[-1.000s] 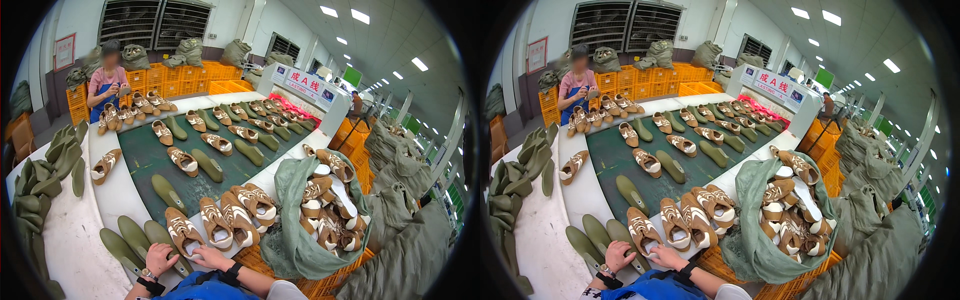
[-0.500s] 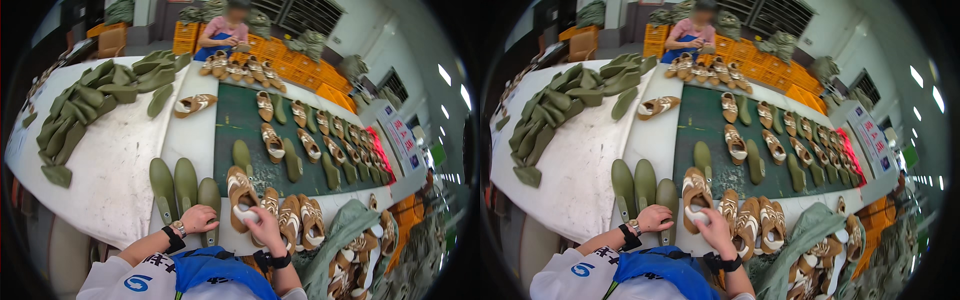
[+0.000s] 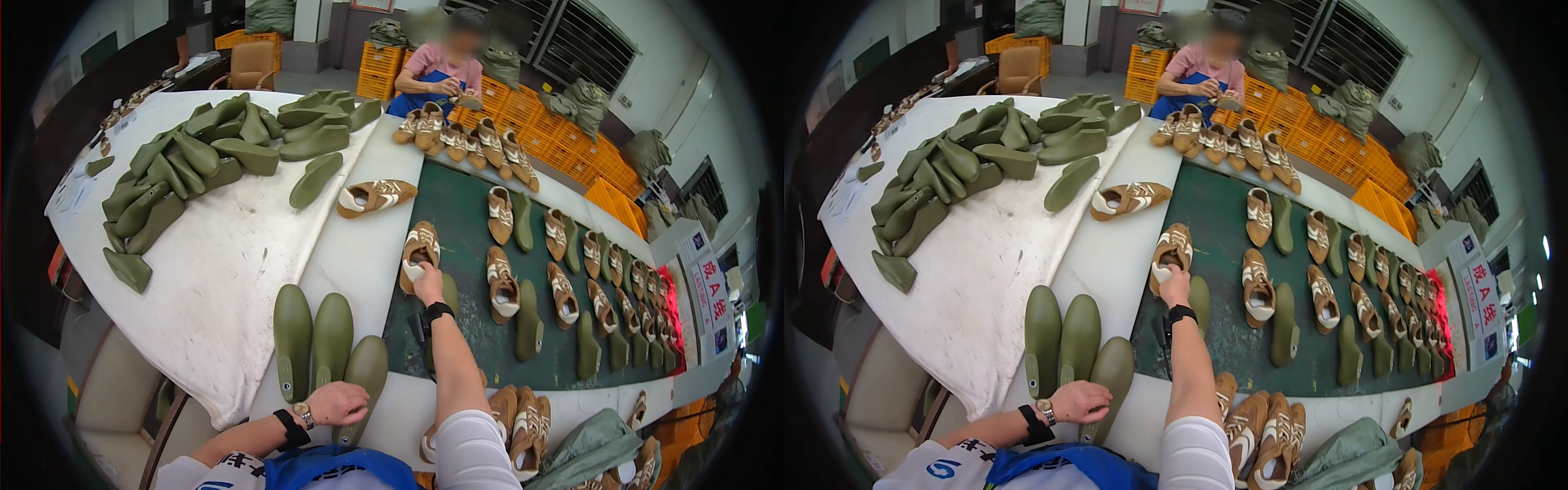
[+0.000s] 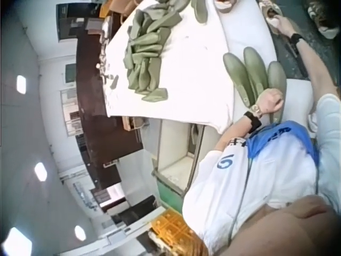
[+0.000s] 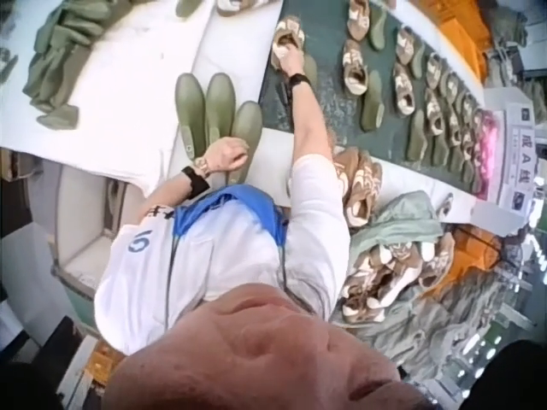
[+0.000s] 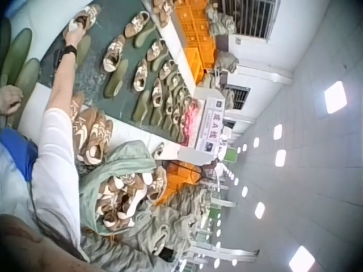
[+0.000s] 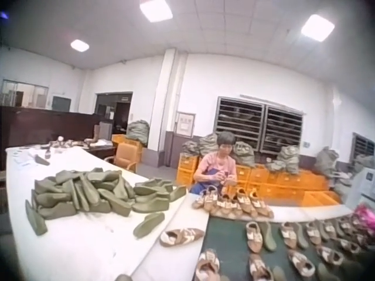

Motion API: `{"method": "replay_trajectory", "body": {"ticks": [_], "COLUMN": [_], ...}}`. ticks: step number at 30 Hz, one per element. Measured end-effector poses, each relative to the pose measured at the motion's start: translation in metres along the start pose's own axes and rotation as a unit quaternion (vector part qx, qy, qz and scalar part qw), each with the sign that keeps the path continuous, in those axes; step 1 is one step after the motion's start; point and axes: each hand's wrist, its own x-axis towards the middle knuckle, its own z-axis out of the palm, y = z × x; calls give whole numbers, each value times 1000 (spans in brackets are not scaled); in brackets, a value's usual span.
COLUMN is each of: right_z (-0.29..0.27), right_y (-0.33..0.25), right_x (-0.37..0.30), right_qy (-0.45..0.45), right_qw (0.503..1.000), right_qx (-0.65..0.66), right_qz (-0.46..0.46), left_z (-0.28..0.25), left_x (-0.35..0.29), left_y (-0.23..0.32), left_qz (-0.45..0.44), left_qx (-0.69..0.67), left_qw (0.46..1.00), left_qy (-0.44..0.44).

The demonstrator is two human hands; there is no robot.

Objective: The person sorts shoes from a bag onto a table and then inserts green shoe lasts into the shoes. After tightening the laces, the person places the assembled shoes onto a conveyor belt and moves the remaining lasts into a bin.

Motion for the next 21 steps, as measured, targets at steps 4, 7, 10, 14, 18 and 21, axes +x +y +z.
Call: {"method": "replay_trajectory", "body": {"ticks": [4,7,10,14,18,21], "right_z": [15,18,8,16,26,35], "right_y": [26,2,-43,-61,-91,-109], "right_x": [7,-30,-99,-191,-249,-260], "right_qy": [19,-95,-228,-213,-255,-200], "right_qw": [996,990,956,939,946,961], "right_qx": [81,89,146,125,54,-23], "right_qz": [16,-57,-113,-240,-191,-192], "left_z": [1,3,0,-36,-57,-48], "left_x": [4,-2,-5,1,-48,-59], "left_y": [4,-1,-5,-11,-68,-97], "left_qz": [14,-25,-50,-65,-353,-493], "left_qx": [4,28,26,126,278,-72], "left_qw": [1000,999,998,975,866,843], "left_qy": [24,-20,-38,172,220,202]}}
